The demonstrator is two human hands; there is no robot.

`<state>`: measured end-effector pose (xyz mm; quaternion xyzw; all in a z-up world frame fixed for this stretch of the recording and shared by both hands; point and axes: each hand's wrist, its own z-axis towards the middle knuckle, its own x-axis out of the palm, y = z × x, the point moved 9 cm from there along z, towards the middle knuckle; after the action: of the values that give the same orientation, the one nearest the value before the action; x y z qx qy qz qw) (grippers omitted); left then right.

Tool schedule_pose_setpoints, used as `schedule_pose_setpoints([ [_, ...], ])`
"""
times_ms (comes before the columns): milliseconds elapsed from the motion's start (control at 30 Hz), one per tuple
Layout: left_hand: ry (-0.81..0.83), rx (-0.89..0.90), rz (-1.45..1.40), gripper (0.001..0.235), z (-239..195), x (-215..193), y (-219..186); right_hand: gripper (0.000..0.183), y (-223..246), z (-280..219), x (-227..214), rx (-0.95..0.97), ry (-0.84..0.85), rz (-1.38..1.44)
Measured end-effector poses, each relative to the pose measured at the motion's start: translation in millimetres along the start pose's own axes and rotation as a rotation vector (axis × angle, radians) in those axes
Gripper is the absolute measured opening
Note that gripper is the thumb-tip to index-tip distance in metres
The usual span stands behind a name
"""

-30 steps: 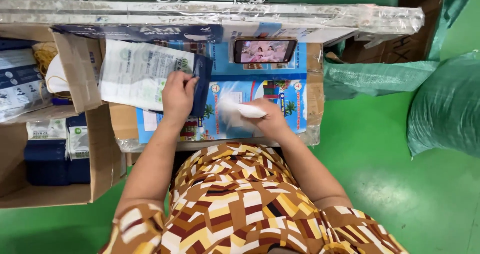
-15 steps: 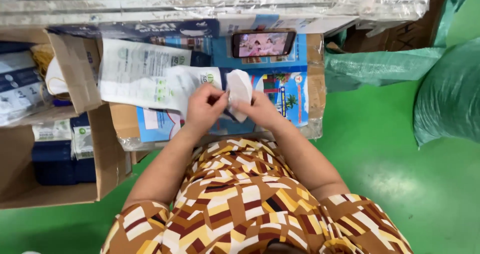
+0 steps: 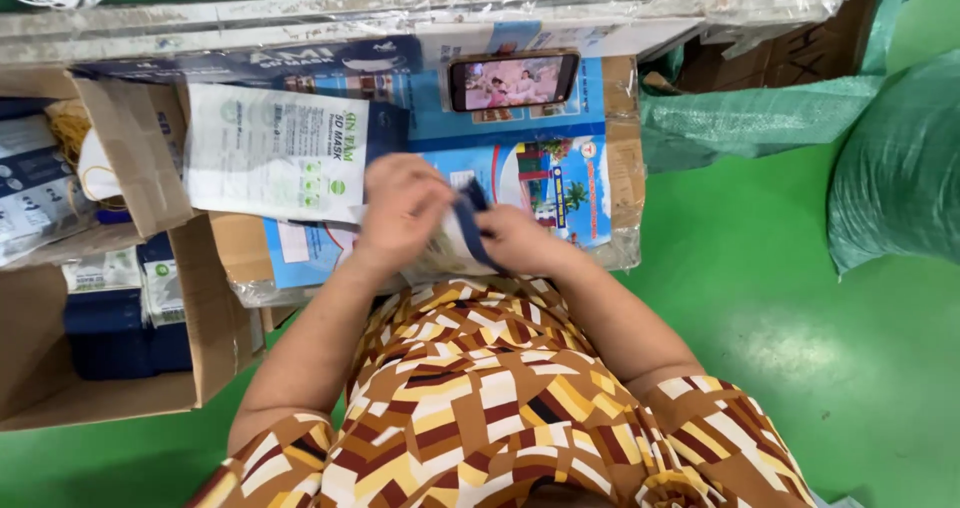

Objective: Packing individual face masks into plastic sleeves at a workstation.

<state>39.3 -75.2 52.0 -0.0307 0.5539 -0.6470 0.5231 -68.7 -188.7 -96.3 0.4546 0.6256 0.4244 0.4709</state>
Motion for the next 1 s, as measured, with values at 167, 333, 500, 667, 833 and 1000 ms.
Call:
schedule_pose_setpoints([
  [167,-0.088,0.088,0.125,0.004,-6,8,5,0.026,38,1,-6,-0.102,0.035,-0.305],
  [333,0.264,-0.149,0.032,0.024,3,9,0,0.035,103,-13,-50,-0.159,-0.282,0.039],
  [500,0.267,-0.015,0.046,0.015,9,19,-22,0.019,46,-4,-40,0.012,-0.273,0.041],
  [667,0.233,0.067,0.091,0.013,11,10,-34,0.009,58,-6,-46,-0.033,-0.241,-0.038],
  [833,0.279,0.122,0.159,0.015,15,24,-36,0.012,69,-11,-49,-0.237,-0.301,-0.136],
  [1000,0.256,0.07,0.15,0.012,20,27,-30,0.011,56,-14,-64,-0.16,-0.277,-0.126],
])
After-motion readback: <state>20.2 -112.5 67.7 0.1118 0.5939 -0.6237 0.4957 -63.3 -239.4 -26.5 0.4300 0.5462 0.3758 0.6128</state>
